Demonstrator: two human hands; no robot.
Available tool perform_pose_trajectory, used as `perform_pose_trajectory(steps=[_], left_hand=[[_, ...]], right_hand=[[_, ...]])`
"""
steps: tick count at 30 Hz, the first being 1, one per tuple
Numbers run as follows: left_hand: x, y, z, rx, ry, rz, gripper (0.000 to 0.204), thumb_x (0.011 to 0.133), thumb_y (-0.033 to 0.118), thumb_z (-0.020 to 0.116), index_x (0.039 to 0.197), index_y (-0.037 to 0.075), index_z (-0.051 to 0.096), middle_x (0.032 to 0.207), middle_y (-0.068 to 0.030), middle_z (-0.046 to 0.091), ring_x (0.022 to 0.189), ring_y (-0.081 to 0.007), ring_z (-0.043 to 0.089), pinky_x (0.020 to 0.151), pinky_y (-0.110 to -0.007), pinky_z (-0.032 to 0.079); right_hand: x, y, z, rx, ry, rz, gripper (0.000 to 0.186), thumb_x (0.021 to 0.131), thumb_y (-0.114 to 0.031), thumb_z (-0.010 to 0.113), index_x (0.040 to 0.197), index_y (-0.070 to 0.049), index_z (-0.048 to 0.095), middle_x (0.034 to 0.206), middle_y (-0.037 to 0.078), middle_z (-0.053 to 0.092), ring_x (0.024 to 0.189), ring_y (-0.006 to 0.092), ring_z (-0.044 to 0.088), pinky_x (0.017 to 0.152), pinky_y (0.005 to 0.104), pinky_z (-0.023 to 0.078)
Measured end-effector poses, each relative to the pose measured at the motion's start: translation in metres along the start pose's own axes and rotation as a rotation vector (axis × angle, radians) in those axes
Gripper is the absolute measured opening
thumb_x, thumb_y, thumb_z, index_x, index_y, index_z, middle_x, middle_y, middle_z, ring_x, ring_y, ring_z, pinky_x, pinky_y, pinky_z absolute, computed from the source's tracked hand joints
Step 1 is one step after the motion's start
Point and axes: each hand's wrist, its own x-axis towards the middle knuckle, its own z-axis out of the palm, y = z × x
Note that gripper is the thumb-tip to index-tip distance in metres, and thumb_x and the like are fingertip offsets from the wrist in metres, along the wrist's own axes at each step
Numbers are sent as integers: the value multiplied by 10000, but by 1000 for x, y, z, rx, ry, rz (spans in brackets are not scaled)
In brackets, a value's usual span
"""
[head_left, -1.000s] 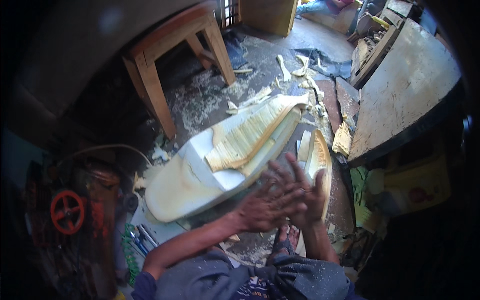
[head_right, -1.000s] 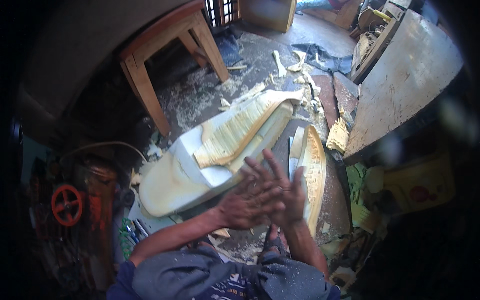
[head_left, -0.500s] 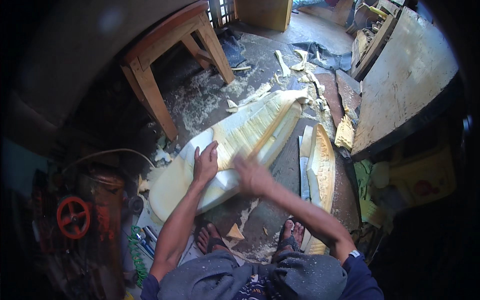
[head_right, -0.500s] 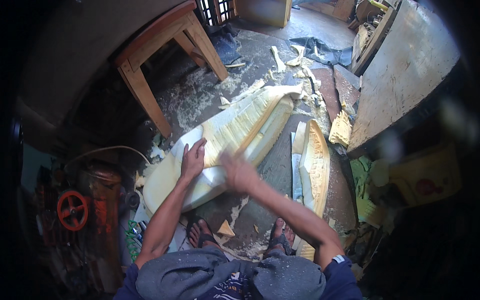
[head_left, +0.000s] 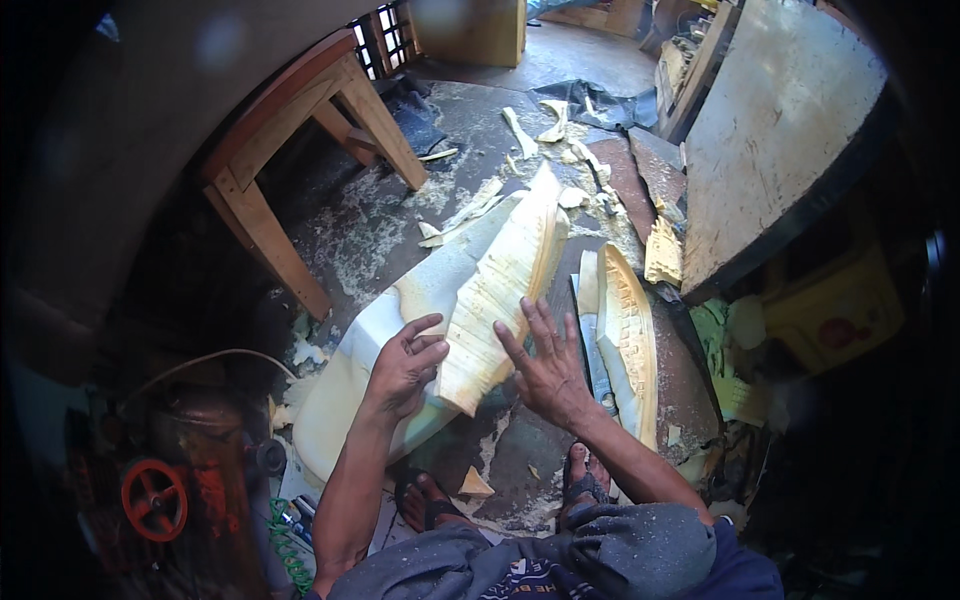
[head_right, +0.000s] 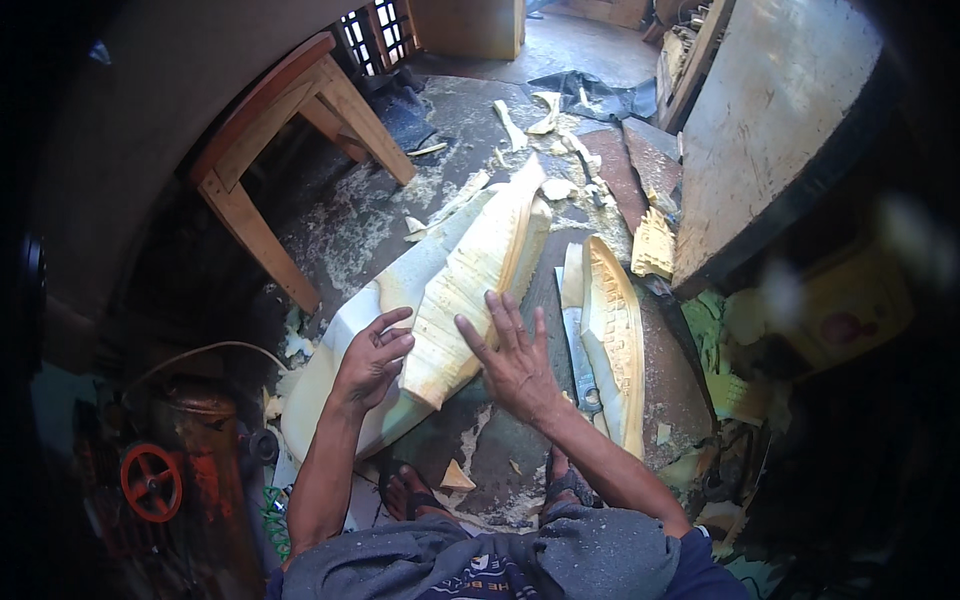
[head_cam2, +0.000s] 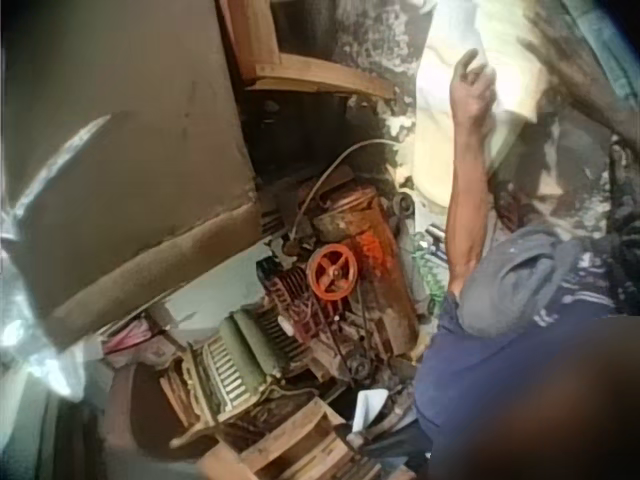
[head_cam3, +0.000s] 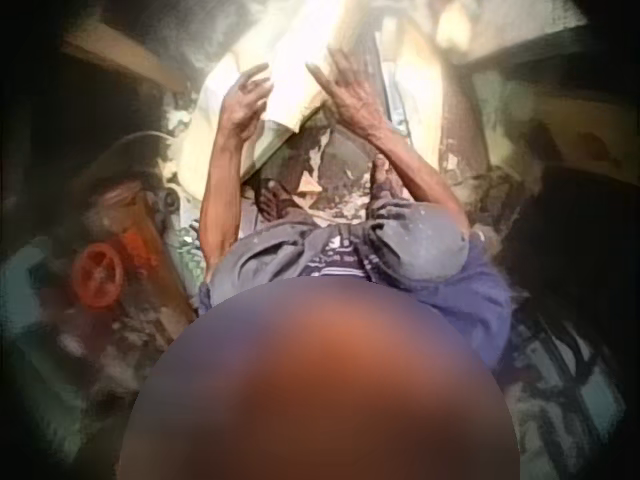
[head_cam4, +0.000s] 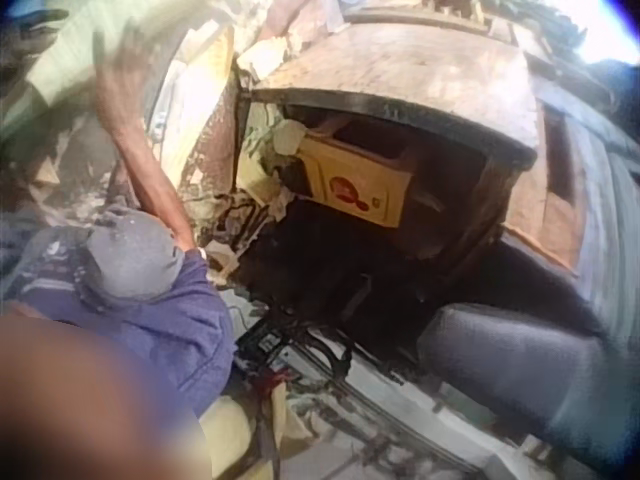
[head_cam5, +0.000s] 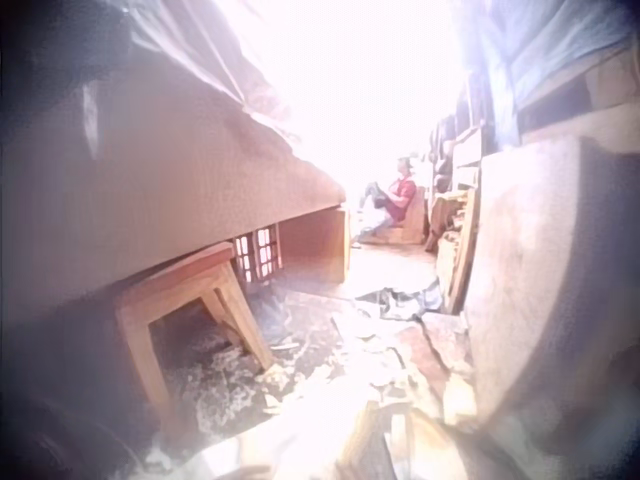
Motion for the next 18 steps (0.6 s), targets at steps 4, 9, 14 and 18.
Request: perform_pose_trajectory(steps=[4, 9, 14, 18], left_hand=[[-17, 15, 30, -150, -196, -3, 494, 987, 151, 650, 1412, -17, 463, 1231, -157, 631, 1070, -218, 645, 941, -348, 537], [-8, 15, 36, 422, -106, 303, 467, 1033, 250, 568, 1415, -8, 494, 1236, -163, 629, 1035, -244, 656, 871, -386, 542], [0, 12, 43, 972, 203, 689, 481, 982, 206, 593, 1405, -7, 511, 1349, -216, 564, 1177, -317, 592, 930, -392, 501], [0, 16, 68, 993, -70, 1011, 575, 1013, 376, 547, 1436, -7, 475, 1399, -240, 519, 1343, -385, 466, 1114, -464, 371]], right_hand=[[13, 30, -6, 194, 93, -9, 691, 766, -32, 740, 1418, -167, 556, 1425, 175, 560, 1429, 320, 438, 1216, 625, 138], [14, 73, -82, 1403, 564, 376, 310, 995, -223, 599, 1235, -28, 628, 1243, 141, 657, 1188, 238, 606, 1054, 423, 473], [-8, 128, -169, 2178, 642, -244, 817, 1014, -257, 601, 1617, -86, 76, 1086, 113, 578, 928, 211, 534, 862, 463, 550], [-23, 145, -114, 2254, 705, 214, 710, 1027, -288, 549, 1595, -89, 174, 960, 74, 622, 779, 143, 578, 597, 325, 600]])
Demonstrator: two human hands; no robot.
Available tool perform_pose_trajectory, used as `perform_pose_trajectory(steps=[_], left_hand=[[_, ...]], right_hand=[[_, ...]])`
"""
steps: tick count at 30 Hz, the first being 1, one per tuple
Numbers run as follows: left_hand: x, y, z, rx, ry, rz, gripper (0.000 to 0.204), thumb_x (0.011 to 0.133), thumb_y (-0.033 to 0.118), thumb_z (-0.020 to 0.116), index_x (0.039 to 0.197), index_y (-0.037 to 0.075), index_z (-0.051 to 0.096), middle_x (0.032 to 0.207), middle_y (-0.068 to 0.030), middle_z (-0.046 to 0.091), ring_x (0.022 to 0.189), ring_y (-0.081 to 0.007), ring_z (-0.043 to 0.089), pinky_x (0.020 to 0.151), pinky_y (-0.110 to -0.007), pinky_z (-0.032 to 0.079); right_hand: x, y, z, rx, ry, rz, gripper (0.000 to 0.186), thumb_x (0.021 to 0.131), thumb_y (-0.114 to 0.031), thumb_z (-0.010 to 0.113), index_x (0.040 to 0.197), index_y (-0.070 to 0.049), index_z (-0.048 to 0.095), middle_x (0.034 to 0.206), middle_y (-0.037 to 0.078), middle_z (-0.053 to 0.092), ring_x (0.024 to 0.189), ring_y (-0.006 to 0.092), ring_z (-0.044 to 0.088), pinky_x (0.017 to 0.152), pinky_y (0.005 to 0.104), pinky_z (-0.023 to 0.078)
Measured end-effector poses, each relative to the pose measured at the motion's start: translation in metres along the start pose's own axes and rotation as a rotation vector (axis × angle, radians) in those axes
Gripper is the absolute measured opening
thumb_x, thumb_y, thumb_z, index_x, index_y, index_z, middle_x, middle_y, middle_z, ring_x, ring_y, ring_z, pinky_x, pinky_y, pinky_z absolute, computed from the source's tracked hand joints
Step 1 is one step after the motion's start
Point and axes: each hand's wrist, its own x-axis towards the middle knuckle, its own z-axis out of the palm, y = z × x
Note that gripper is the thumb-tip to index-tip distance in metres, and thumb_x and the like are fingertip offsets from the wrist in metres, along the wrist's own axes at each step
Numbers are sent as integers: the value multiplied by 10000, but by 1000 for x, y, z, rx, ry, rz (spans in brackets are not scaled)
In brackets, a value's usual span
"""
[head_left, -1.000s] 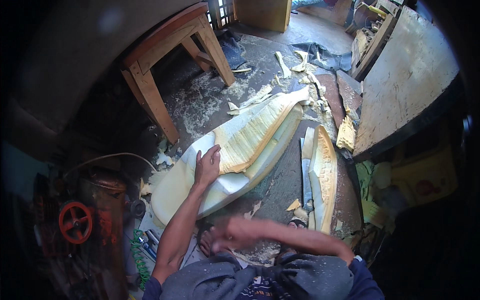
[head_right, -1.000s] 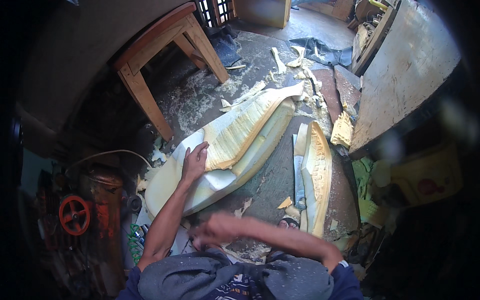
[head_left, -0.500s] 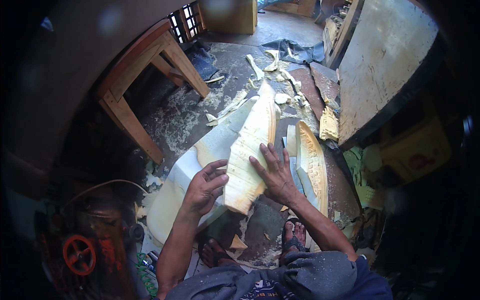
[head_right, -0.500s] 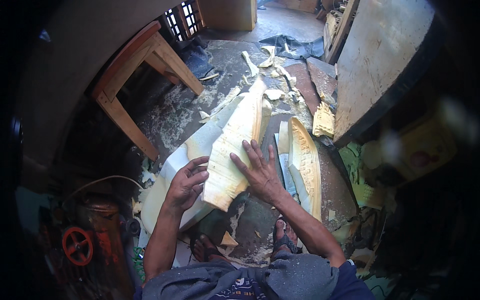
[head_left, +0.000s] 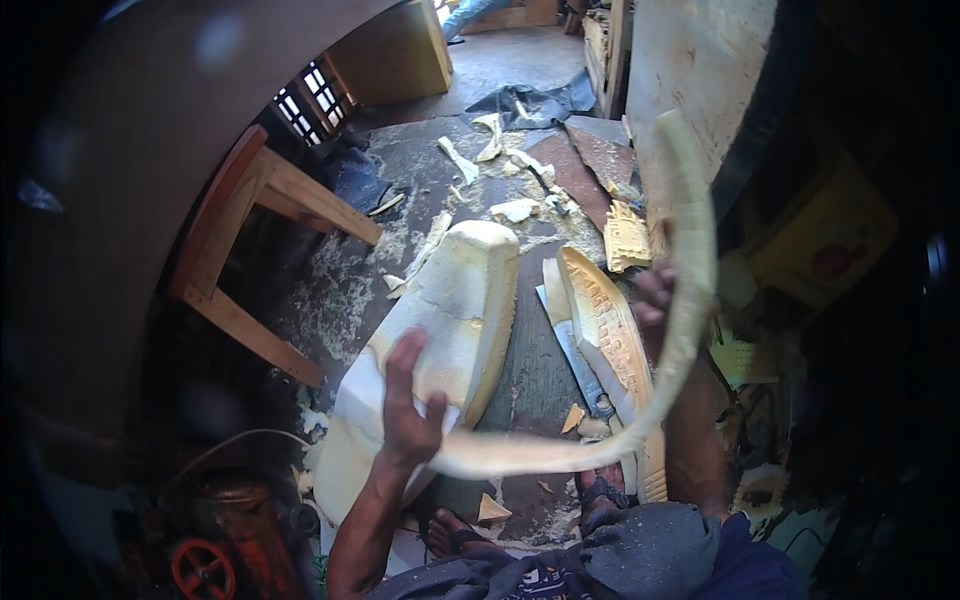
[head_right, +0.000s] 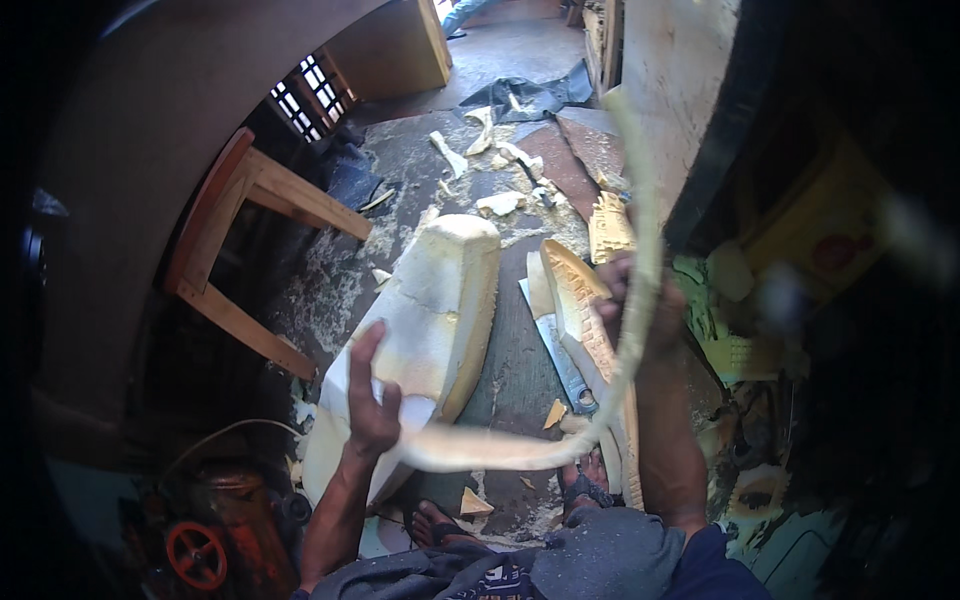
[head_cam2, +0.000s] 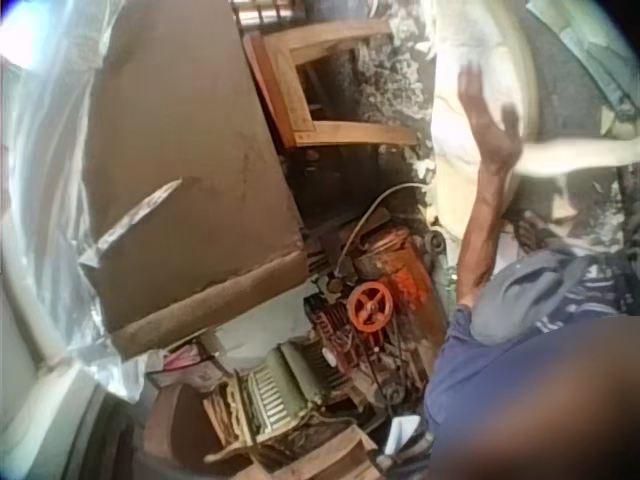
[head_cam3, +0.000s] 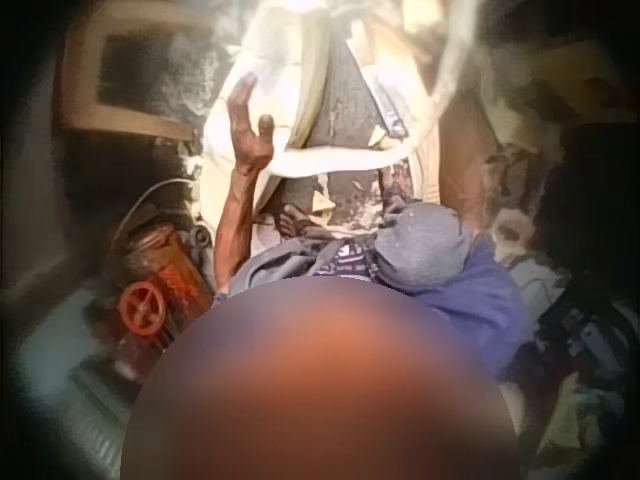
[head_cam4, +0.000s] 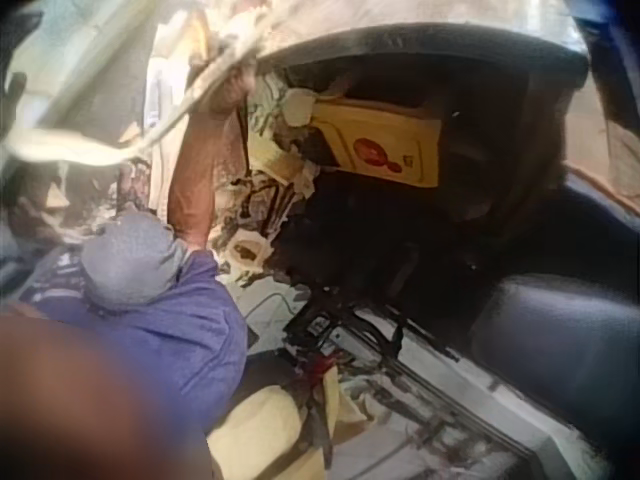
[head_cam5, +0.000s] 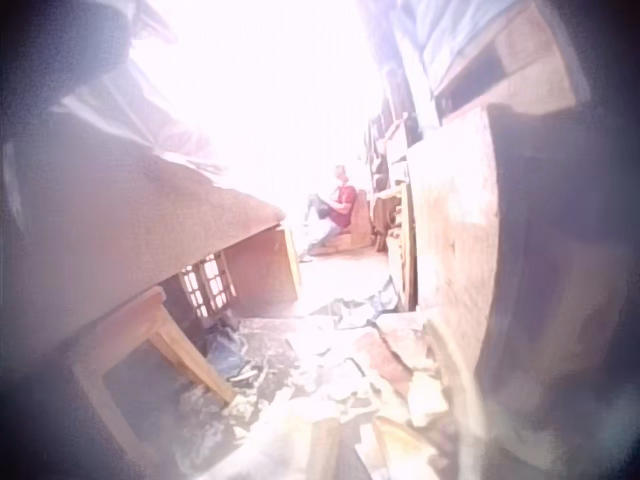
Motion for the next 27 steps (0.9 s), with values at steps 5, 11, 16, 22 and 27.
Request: perform_pose_trajectory(steps=[5, 11, 16, 22, 27], left_hand=[[-36, 35, 62, -612, -613, -558, 1116, 865, 803, 507, 1604, 41, 164, 1523, -265, 402, 1359, -395, 484, 1091, -506, 445], [-116, 30, 123, -131, -639, -589, 1001, 891, 341, 757, 1598, 40, 115, 1526, -321, 357, 1366, -465, 460, 1145, -485, 382], [-126, 3, 131, -11, -542, -594, 797, 919, 102, 655, 1567, 1, 201, 1450, -338, 445, 1346, -482, 469, 1115, -470, 397], [-122, -7, 140, -24, -566, -819, 753, 937, 127, 637, 1551, 18, 216, 1428, -331, 463, 1284, -500, 513, 1074, -485, 428], [-122, -11, 142, -34, -598, -873, 734, 943, 138, 632, 1536, 32, 213, 1370, -331, 507, 1228, -511, 550, 1038, -512, 445]], right_hand=[[5, 95, -91, -279, 425, 228, 533, 966, -518, 624, 1310, -116, 554, 797, 22, 614, 693, 146, 596, 573, 324, 525], [20, 158, -149, -143, 651, 349, 533, 957, -514, 634, 1275, -86, 613, 1105, 86, 693, 961, 196, 665, 854, 349, 553], [40, 190, -178, -245, 762, 433, 620, 908, -605, 669, 1244, -85, 654, 1121, 85, 693, 972, 193, 657, 907, 339, 527], [53, 222, -193, -392, 692, 371, 606, 929, -552, 685, 1283, -62, 655, 1122, 60, 690, 971, 164, 642, 875, 300, 520], [56, 230, -195, -492, 710, 385, 595, 952, -507, 672, 1335, -53, 632, 1182, 55, 686, 1043, 149, 635, 921, 289, 497]])
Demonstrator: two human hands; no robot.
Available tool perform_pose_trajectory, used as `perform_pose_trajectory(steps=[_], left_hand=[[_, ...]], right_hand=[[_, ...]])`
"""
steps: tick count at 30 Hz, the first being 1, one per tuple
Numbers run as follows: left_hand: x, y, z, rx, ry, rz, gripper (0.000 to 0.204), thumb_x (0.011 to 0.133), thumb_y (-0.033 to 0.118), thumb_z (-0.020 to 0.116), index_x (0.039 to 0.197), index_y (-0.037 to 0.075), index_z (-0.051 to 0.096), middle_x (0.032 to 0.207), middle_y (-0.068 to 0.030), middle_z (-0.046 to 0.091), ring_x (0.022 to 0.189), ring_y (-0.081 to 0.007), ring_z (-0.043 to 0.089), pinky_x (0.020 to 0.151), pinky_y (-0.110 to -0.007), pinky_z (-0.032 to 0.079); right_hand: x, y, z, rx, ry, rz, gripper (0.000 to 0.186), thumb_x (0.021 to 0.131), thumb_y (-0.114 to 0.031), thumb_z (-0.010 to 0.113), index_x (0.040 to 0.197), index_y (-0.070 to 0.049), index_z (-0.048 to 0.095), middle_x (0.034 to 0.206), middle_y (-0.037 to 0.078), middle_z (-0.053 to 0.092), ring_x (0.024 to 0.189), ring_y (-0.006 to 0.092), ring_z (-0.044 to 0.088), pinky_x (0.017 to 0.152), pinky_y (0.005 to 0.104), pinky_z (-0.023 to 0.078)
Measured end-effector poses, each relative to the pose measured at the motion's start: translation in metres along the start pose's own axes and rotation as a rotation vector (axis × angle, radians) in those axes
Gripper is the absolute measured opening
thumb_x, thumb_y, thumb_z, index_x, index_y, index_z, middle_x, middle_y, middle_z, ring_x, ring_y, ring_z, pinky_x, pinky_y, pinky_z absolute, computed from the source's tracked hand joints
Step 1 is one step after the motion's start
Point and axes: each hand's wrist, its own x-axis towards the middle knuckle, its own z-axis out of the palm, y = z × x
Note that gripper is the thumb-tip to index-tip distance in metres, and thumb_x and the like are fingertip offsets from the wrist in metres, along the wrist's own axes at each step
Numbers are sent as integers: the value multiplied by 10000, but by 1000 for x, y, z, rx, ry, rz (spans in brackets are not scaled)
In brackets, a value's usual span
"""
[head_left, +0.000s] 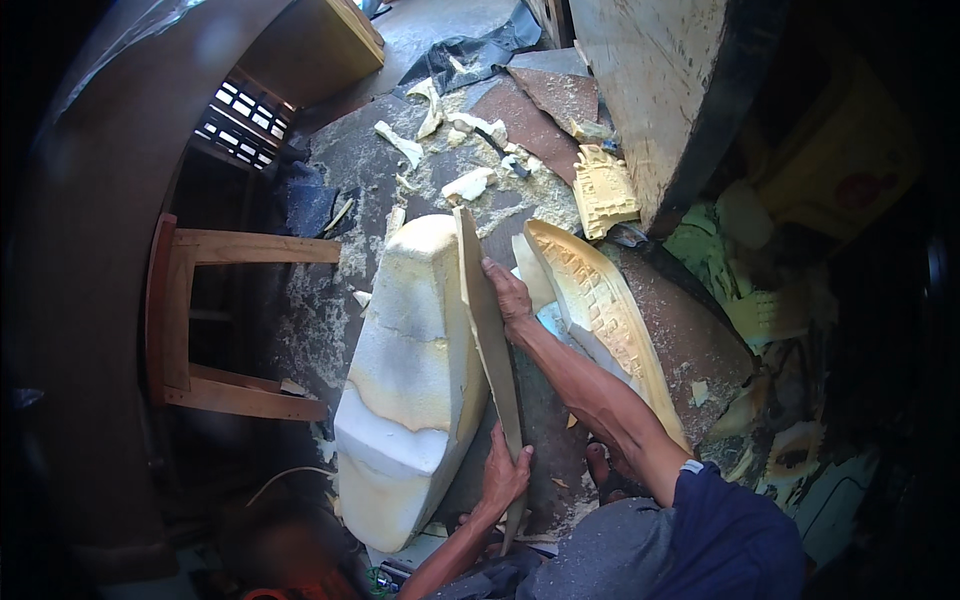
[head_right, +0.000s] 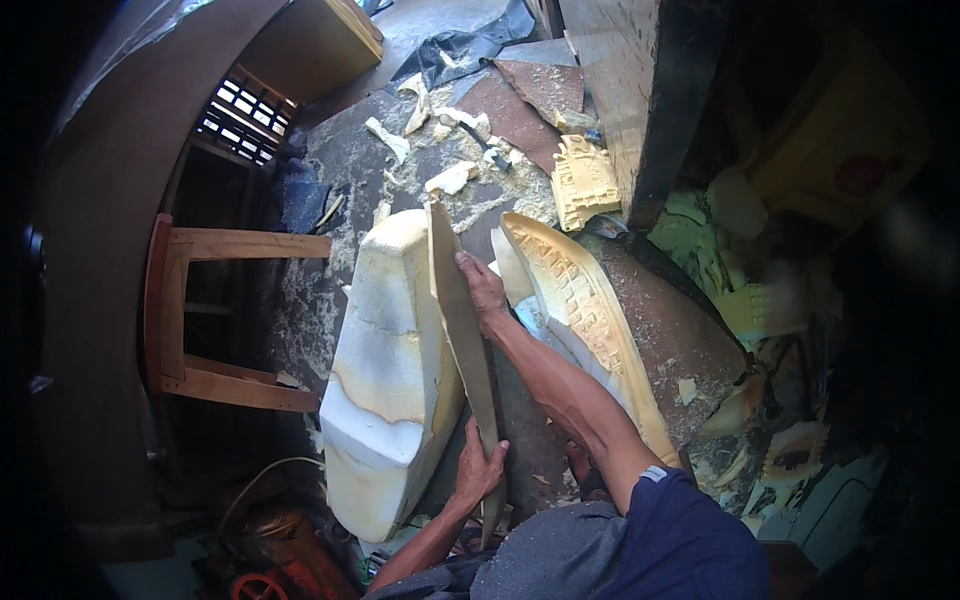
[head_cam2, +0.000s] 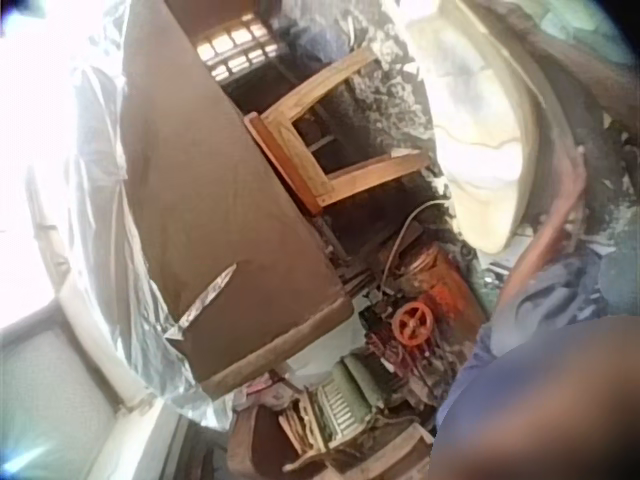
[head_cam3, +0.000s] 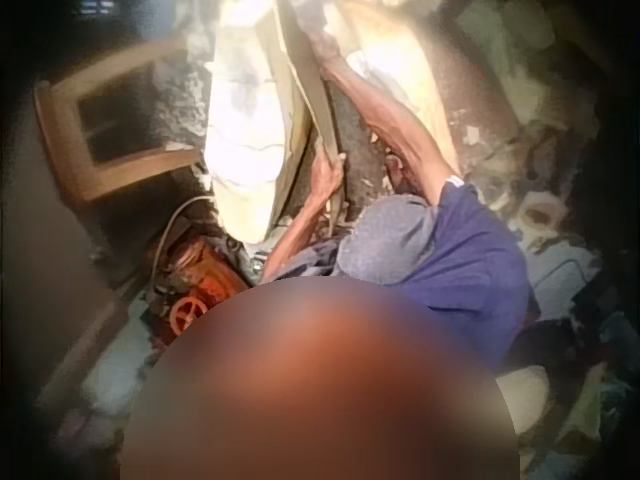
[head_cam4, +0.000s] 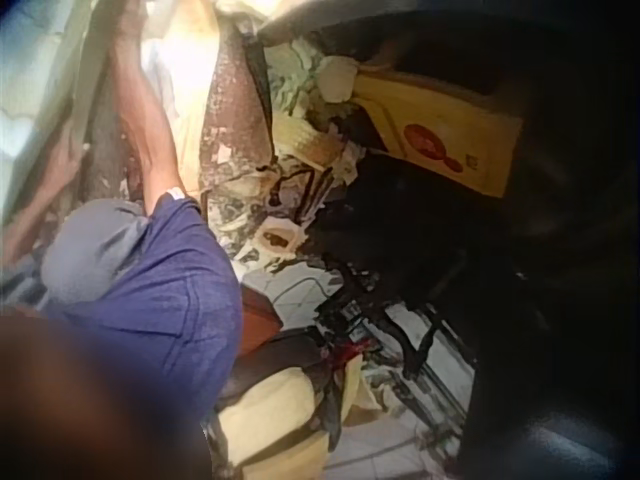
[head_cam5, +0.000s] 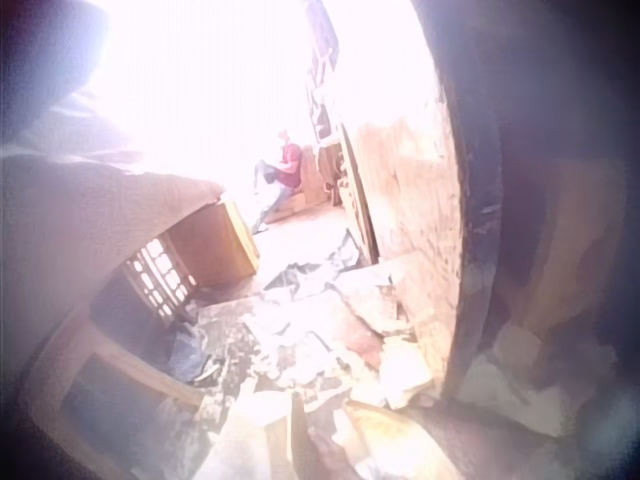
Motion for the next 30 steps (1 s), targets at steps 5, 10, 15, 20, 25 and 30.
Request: perform_pose_trajectory(steps=[5, 10, 15, 20, 25, 30], left_hand=[[2, 0, 2, 7, -2, -31, 711, 950, 146, 627, 1525, 51, 220, 1338, -334, 531, 1208, -518, 563, 1020, -524, 454], [3, 0, 4, 17, -16, -35, 697, 957, 170, 624, 1511, 59, 217, 1279, -330, 577, 1155, -524, 594, 995, -532, 466], [4, 0, 2, 15, -16, -70, 684, 957, 177, 627, 1498, 60, 225, 1250, -330, 595, 1133, -526, 604, 978, -536, 473], [7, 2, 4, 0, -22, -99, 643, 958, 169, 627, 1466, 48, 252, 1242, -329, 596, 1126, -527, 605, 960, -538, 474], [8, 0, 8, -6, -22, -27, 639, 966, 212, 638, 1455, 65, 254, 1216, -312, 609, 1125, -501, 619, 954, -534, 477], [9, 0, 6, 8, -9, -39, 637, 969, 217, 636, 1459, 65, 259, 1211, -320, 608, 1103, -515, 619, 939, -542, 482]], right_hand=[[-1, -5, -1, -31, 3, -47, 555, 949, -464, 668, 1321, -53, 642, 1154, 64, 688, 1035, 155, 631, 928, 284, 493], [7, -8, 0, 67, -43, -34, 507, 958, -443, 657, 1281, -53, 646, 1129, 68, 683, 1025, 161, 628, 904, 293, 503], [38, -13, 8, 103, 18, -42, 443, 957, -408, 680, 1226, -57, 659, 1090, 56, 690, 996, 141, 633, 852, 305, 521], [48, -21, 10, 74, 29, -125, 384, 940, -357, 737, 1163, -53, 664, 1023, 44, 706, 923, 121, 656, 806, 300, 545], [33, -34, 6, 366, -70, -101, 387, 904, -322, 791, 1102, -19, 656, 988, 67, 715, 845, 154, 681, 759, 299, 572], [39, -41, 4, 391, -77, -94, 333, 918, -280, 778, 1097, -29, 652, 994, 67, 717, 848, 160, 684, 758, 307, 574]])
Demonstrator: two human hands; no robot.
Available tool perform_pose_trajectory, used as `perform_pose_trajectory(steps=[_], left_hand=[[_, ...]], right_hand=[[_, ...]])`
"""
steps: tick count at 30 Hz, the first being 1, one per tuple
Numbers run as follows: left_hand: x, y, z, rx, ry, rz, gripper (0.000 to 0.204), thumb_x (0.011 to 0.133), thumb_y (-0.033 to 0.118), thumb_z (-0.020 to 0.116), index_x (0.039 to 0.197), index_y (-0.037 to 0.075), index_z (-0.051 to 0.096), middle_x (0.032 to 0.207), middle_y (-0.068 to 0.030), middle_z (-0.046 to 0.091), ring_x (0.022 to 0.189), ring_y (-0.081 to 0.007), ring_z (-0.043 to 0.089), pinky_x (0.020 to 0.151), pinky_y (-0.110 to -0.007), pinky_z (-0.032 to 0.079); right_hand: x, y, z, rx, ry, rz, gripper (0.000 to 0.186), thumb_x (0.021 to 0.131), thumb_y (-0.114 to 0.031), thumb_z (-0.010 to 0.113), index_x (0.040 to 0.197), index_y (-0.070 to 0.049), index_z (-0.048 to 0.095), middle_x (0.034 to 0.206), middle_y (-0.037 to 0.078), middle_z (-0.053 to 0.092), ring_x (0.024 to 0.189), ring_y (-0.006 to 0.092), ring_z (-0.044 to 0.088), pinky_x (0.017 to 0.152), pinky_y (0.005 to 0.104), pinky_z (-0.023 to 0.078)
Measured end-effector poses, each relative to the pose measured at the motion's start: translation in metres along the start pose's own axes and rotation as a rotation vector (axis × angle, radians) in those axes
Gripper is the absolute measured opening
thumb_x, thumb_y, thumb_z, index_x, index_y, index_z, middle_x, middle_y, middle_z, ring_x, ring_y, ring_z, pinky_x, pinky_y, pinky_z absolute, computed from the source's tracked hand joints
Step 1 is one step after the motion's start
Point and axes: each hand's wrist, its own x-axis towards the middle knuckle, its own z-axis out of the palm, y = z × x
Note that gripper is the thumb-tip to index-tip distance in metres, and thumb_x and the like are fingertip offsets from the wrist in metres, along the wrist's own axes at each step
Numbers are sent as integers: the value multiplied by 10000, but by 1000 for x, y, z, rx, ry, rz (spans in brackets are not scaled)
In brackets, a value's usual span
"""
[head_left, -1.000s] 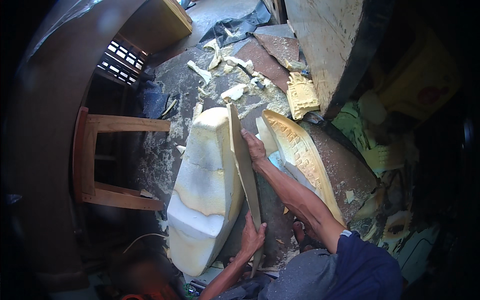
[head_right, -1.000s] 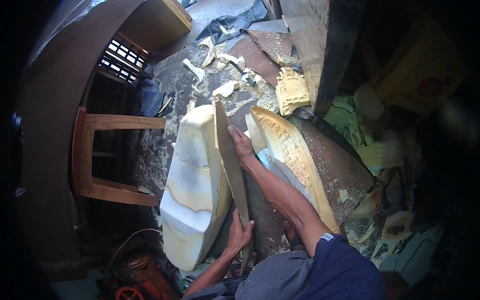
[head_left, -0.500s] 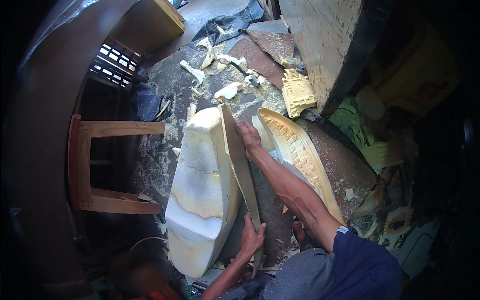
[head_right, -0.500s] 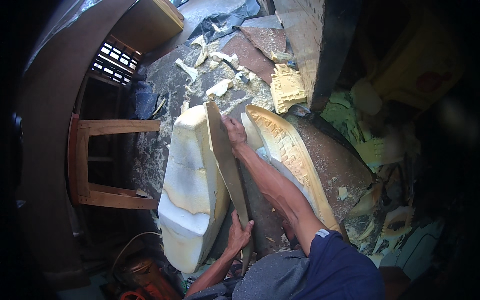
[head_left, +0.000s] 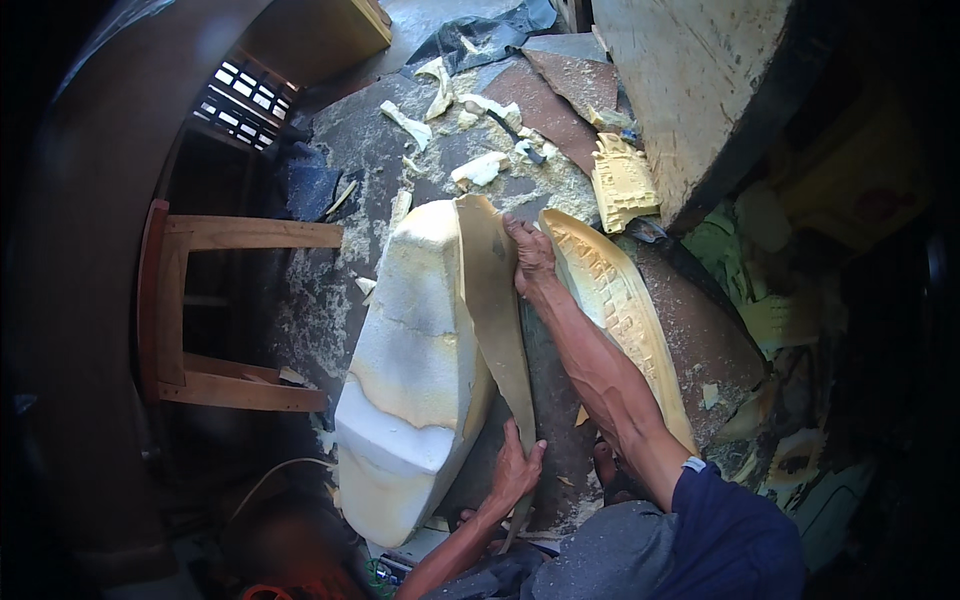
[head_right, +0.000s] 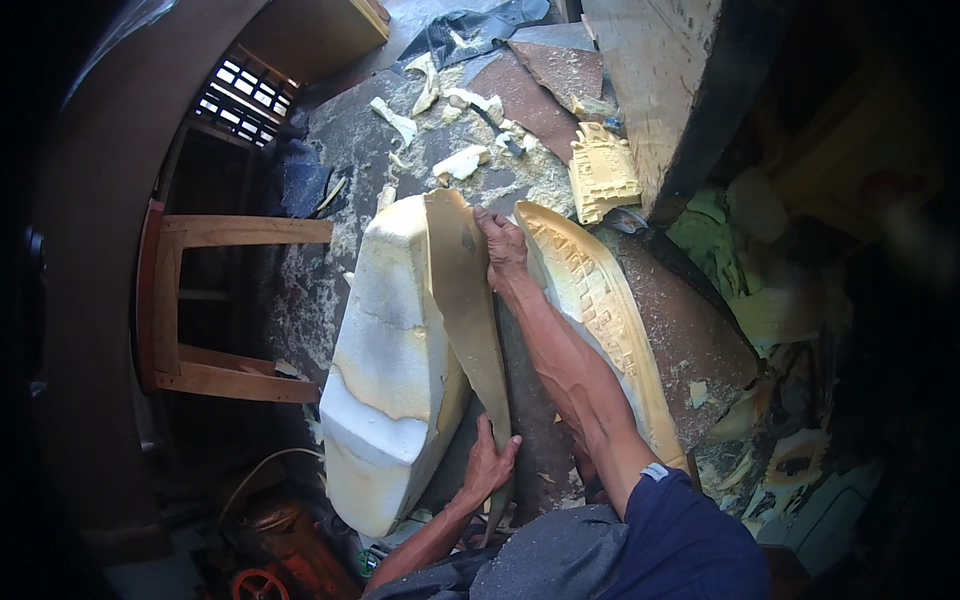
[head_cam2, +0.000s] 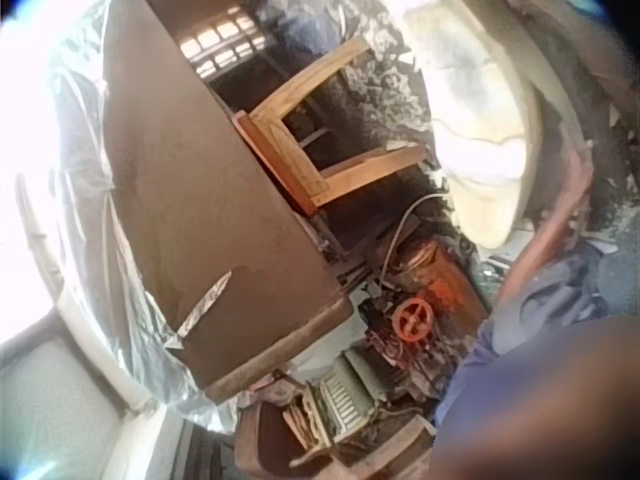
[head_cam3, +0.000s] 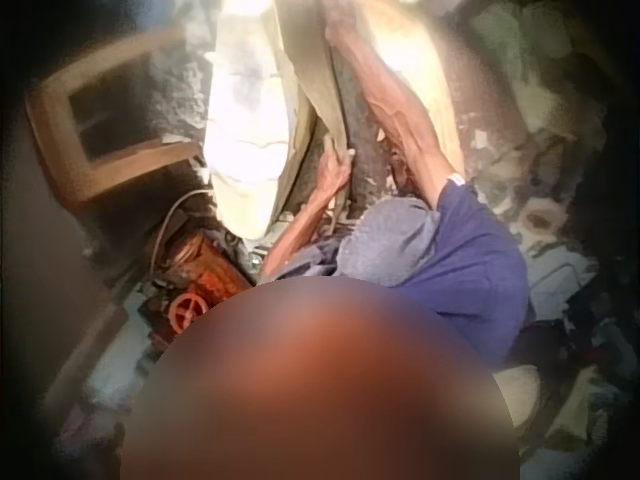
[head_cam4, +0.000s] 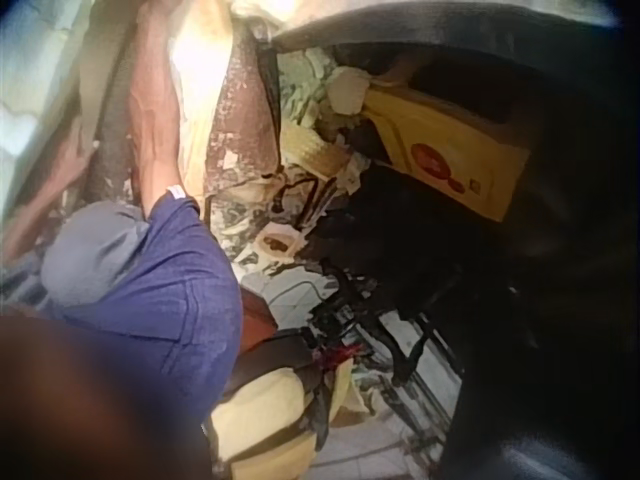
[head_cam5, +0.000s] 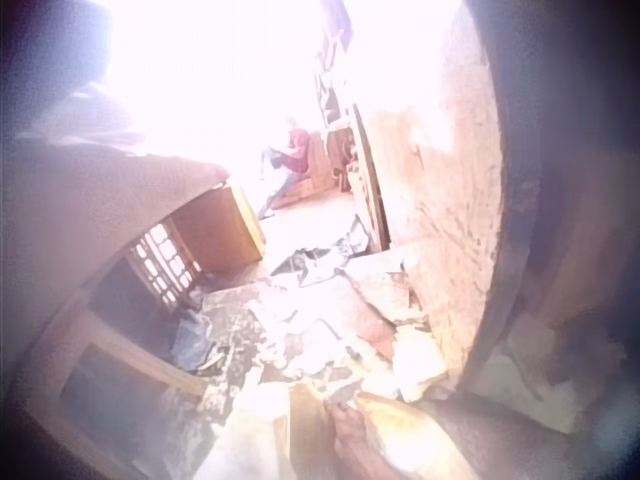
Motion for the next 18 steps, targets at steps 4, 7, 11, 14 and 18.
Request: perform_pose_trajectory(steps=[4, 7, 11, 14, 18], left_hand=[[2, 5, 1, -22, -48, -36, 630, 971, 199, 622, 1464, 55, 257, 1226, -334, 596, 1106, -524, 612, 940, -537, 482], [5, 7, 1, -17, -33, 3, 620, 969, 163, 612, 1463, 35, 260, 1242, -348, 582, 1107, -533, 605, 945, -533, 479], [7, 6, -4, -41, -35, -26, 626, 973, 163, 609, 1477, 45, 257, 1249, -350, 582, 1104, -535, 605, 941, -537, 479], [8, 6, -6, -40, -43, -35, 629, 974, 167, 609, 1479, 44, 256, 1248, -349, 582, 1102, -532, 608, 939, -536, 479], [8, 6, -7, -35, -38, -46, 615, 976, 175, 611, 1471, 46, 270, 1233, -346, 587, 1091, -522, 615, 929, -536, 481]], right_hand=[[15, 9, -2, -14, -23, 54, 288, 932, -256, 762, 1094, -44, 655, 986, 57, 718, 822, 149, 682, 730, 304, 574], [25, 19, 0, -145, -4, 25, 296, 959, -291, 727, 1106, -44, 656, 994, 57, 717, 865, 156, 679, 761, 308, 562], [34, 25, 9, -807, 152, -227, 439, 1000, -441, 622, 1140, -30, 682, 972, 115, 734, 886, 206, 705, 761, 353, 549], [42, 23, 15, -1023, 230, -308, 591, 1029, -545, 453, 1196, -23, 674, 1039, 217, 721, 1026, 337, 687, 909, 434, 512], [54, 20, 19, -1132, 140, -9, 709, 1024, -605, 360, 1271, -5, 645, 1165, 260, 679, 1123, 388, 633, 980, 455, 464]])
